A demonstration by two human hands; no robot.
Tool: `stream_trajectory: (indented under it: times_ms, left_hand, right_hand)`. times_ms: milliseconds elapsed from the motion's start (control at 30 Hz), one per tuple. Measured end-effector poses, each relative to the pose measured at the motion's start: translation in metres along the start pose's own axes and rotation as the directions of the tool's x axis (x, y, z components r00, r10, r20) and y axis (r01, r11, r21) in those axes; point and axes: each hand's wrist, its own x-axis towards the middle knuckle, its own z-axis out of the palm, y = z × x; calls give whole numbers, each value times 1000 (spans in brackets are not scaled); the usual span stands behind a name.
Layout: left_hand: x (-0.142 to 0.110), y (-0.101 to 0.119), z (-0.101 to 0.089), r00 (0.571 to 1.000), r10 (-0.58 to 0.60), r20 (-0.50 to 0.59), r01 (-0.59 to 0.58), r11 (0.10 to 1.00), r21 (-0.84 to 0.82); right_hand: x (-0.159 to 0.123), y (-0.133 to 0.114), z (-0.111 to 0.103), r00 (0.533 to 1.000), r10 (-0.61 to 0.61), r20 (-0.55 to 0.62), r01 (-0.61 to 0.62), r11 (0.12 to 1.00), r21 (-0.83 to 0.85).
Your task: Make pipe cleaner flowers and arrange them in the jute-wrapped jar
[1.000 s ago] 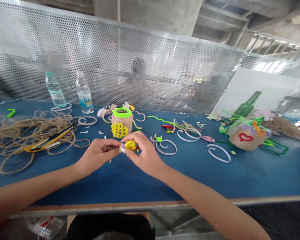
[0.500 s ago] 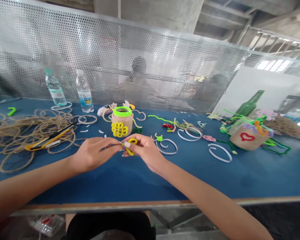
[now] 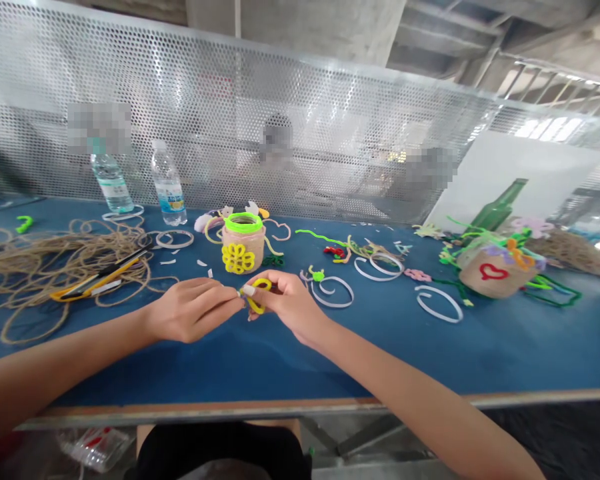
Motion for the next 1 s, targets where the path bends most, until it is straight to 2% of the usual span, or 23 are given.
stream_trajectory:
  times_ms: [100, 167, 233, 367, 500, 567, 633, 733, 833, 900, 1000]
  left_hand:
    - [-2, 2, 6, 997, -65, 45, 65, 998, -6]
    - [-5, 5, 12, 985, -173, 27, 174, 983, -59]
    - [-7, 9, 19, 952, -307, 1, 305, 944, -128]
    - [-7, 19, 25, 864, -502, 43, 490, 819, -298]
    - [-1, 26, 24, 713, -680, 173, 653, 554, -516]
    - [1, 27, 21, 661, -718, 219, 682, 452, -575]
    - [1, 27, 19, 665, -715, 214, 673, 451, -586]
    - [-1, 27, 19, 704, -692, 159, 639, 520, -567]
    - [-5, 24, 21, 708, -696, 123, 625, 536, -567]
    - [-7, 22, 22, 717, -691, 96, 617, 563, -551]
    - [-8, 18, 21, 762, -646, 48, 579, 646, -498]
  right_hand:
    - [0, -1, 0, 1000, -9, 11, 10, 999, -32]
    - [0, -1, 1, 1000, -8, -6, 7, 999, -50]
    - [0, -1, 2, 999, -9, -40, 6, 997, -74]
    - [-1, 1, 4, 996, -42, -73, 33, 991, -130]
    - [-1, 0, 3, 994, -84, -63, 76, 989, -128]
    - [-1, 0, 3, 994, -95, -54, 89, 991, -103]
    - [-2, -2, 2, 995, -91, -31, 88, 994, -70]
    - [-5, -4, 0, 997, -70, 31, 71, 997, -37]
    - [-7, -6, -3, 995, -61, 75, 64, 997, -42]
    - [-7, -8, -5, 994, -69, 82, 72, 996, -43]
    - [-5, -9, -7, 995, -95, 44, 97, 994, -52]
